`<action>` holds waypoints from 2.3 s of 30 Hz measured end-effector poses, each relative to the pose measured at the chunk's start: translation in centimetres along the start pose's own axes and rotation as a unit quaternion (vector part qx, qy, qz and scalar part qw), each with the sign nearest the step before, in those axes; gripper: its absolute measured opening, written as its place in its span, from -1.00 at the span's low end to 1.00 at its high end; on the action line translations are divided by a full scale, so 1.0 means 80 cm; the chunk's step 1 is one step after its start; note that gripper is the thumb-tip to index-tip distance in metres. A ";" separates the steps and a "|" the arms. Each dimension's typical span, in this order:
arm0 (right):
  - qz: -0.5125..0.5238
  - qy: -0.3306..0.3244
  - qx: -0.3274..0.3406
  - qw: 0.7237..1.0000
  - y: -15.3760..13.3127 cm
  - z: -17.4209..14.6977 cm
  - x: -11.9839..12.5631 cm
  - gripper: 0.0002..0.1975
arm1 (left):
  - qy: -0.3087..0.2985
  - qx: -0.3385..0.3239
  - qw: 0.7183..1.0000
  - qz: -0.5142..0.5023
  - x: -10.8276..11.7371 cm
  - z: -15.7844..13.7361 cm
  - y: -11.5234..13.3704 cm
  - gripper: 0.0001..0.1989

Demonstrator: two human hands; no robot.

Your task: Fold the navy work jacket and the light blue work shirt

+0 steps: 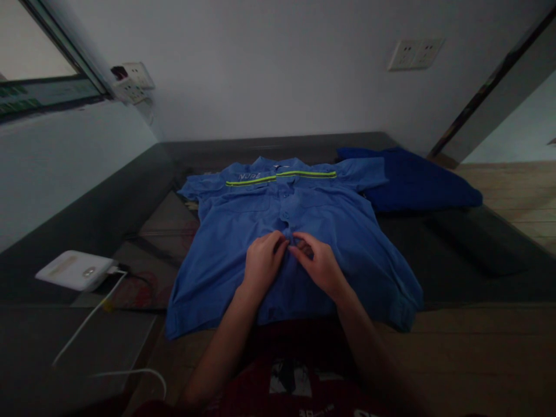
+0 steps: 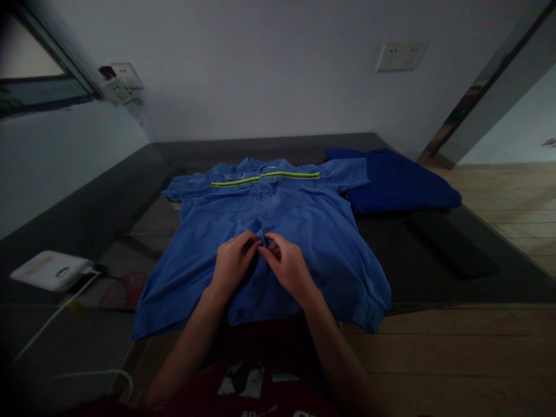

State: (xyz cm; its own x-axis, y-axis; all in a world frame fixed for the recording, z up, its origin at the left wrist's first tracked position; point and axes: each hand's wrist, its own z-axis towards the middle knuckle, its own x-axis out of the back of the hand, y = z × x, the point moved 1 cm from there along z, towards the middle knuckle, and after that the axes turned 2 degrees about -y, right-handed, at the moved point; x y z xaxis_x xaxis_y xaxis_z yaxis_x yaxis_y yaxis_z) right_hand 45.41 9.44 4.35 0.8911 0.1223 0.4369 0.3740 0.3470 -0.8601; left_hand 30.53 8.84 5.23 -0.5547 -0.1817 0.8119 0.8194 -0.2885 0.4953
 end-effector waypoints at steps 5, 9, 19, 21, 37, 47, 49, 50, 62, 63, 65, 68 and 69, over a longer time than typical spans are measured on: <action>-0.007 -0.007 0.029 1.000 -0.005 0.011 0.014 -0.78 | -0.009 0.010 0.997 -0.070 0.004 0.000 0.001 -0.89; -0.094 -0.003 0.067 0.993 -0.010 0.018 0.021 -0.86 | -0.013 0.014 0.994 -0.108 0.004 0.000 0.000 -0.90; -0.154 -0.033 0.109 0.981 -0.007 0.014 0.022 -0.87 | -0.040 -0.008 0.986 -0.161 0.011 -0.003 -0.001 -0.89; -0.156 -0.043 0.110 0.981 -0.007 0.013 0.022 -0.88 | -0.059 -0.001 0.983 -0.174 0.013 -0.004 -0.002 -0.88; -0.262 -0.096 0.088 0.956 -0.004 0.010 0.012 -0.88 | -0.055 -0.060 0.994 -0.067 -0.005 -0.001 -0.011 -0.83; -0.274 -0.077 0.065 0.957 -0.003 0.008 0.007 -0.91 | -0.066 -0.028 0.994 -0.088 -0.003 -0.001 -0.005 -0.82; -0.273 -0.060 0.057 0.959 -0.004 0.008 0.007 -0.91 | -0.066 -0.021 0.992 -0.101 -0.002 -0.001 -0.002 -0.81; -0.273 -0.051 0.055 0.959 -0.004 0.007 0.007 -0.90 | -0.065 -0.017 0.992 -0.107 -0.002 -0.002 -0.001 -0.81; -0.287 -0.018 0.059 0.956 -0.006 0.002 0.002 -0.88 | -0.026 0.037 0.998 -0.037 -0.008 -0.003 0.004 -0.84; -0.287 -0.020 0.058 0.956 -0.006 0.002 0.002 -0.88 | -0.030 0.036 0.998 -0.040 -0.009 -0.003 0.003 -0.84; -0.287 -0.023 0.059 0.956 -0.006 0.002 0.002 -0.89 | -0.034 0.040 0.998 -0.044 -0.009 -0.003 0.002 -0.84; -0.290 -0.025 0.061 0.955 -0.007 0.002 0.002 -0.90 | -0.031 0.042 0.998 -0.038 -0.009 -0.002 0.002 -0.85; -0.292 -0.025 0.060 0.954 -0.007 0.002 0.002 -0.90 | -0.029 0.041 0.998 -0.035 -0.009 -0.002 0.002 -0.85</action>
State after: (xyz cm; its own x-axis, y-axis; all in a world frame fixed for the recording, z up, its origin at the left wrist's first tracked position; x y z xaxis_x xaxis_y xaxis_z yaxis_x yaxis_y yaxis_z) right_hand 45.32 9.41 4.91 0.5261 -0.0815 0.8465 0.7677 0.4739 -0.4314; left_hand 31.05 8.73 4.67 -0.6032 -0.1082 0.7902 0.7896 -0.2206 0.5726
